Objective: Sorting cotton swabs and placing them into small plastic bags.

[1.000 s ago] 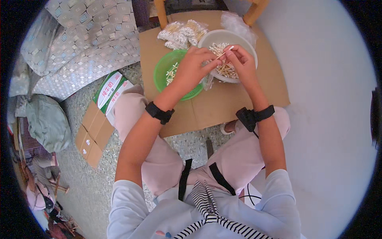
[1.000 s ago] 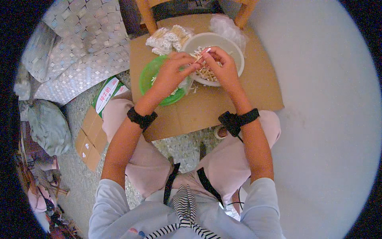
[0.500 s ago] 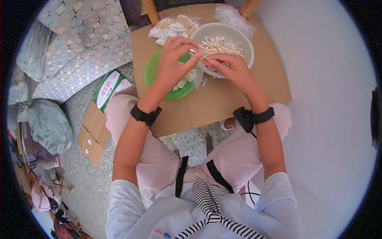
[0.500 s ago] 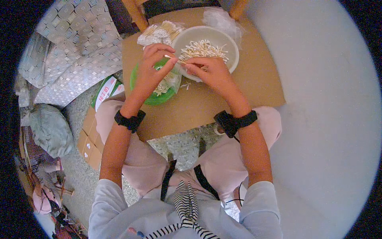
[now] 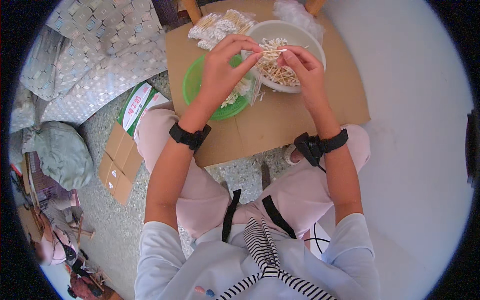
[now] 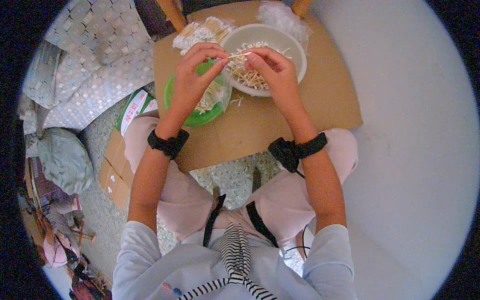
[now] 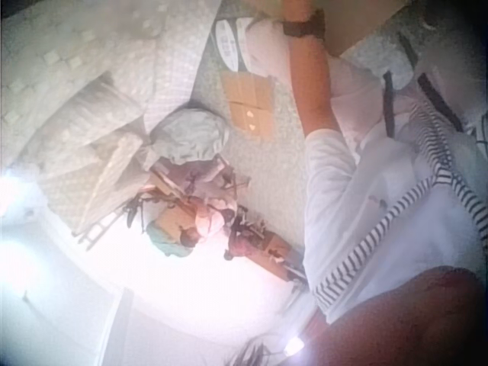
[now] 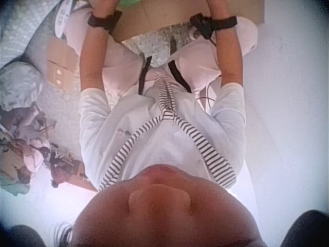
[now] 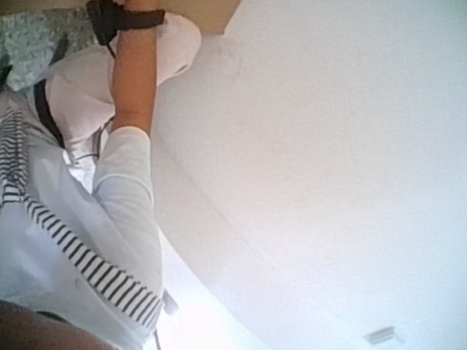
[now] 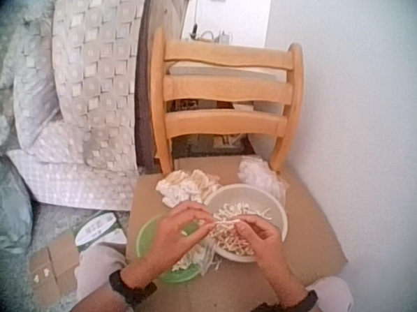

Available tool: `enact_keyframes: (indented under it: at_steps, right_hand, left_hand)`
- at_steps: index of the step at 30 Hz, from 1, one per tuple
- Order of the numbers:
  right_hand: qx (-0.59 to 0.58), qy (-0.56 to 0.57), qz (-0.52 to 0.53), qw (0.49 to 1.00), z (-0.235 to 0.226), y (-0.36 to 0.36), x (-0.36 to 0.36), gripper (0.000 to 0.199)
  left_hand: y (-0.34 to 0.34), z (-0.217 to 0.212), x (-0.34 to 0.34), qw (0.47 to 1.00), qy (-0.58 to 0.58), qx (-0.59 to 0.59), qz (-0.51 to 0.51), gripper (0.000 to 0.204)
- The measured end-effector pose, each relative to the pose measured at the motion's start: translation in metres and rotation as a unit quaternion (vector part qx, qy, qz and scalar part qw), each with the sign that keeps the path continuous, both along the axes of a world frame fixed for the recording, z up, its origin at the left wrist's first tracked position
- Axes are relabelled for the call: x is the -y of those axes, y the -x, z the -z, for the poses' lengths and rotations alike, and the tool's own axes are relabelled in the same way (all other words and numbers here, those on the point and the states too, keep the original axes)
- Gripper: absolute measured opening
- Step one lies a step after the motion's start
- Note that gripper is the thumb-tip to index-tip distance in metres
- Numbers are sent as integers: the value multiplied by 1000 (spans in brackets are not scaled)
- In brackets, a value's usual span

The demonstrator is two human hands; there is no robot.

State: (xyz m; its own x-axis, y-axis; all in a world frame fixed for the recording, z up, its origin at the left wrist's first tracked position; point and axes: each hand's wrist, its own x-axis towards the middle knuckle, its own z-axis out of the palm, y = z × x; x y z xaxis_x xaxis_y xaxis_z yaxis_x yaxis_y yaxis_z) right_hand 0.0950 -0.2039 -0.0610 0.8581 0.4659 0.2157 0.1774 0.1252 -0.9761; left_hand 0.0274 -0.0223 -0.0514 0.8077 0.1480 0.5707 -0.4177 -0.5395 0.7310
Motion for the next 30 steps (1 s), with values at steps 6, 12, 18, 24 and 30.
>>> enact_keyframes:
  at_steps: [6,12,18,24,30]
  right_hand:
    - [33,-21,24,999,-4,1,1,19]
    - [42,14,71,996,-2,-12,14,17]
    - [17,32,42,998,0,-8,6,18]
    - [30,43,44,998,6,-12,3,18]
    - [66,1,37,997,5,-6,2,17]
  left_hand:
    - [7,-6,-4,997,-5,-75,35,34]
    - [8,-6,-23,944,-189,-155,220,91]
    - [15,-3,-22,937,-212,-160,228,101]
    - [16,-2,-17,934,-259,-149,198,91]
    - [13,-2,-25,970,-111,-179,125,77]
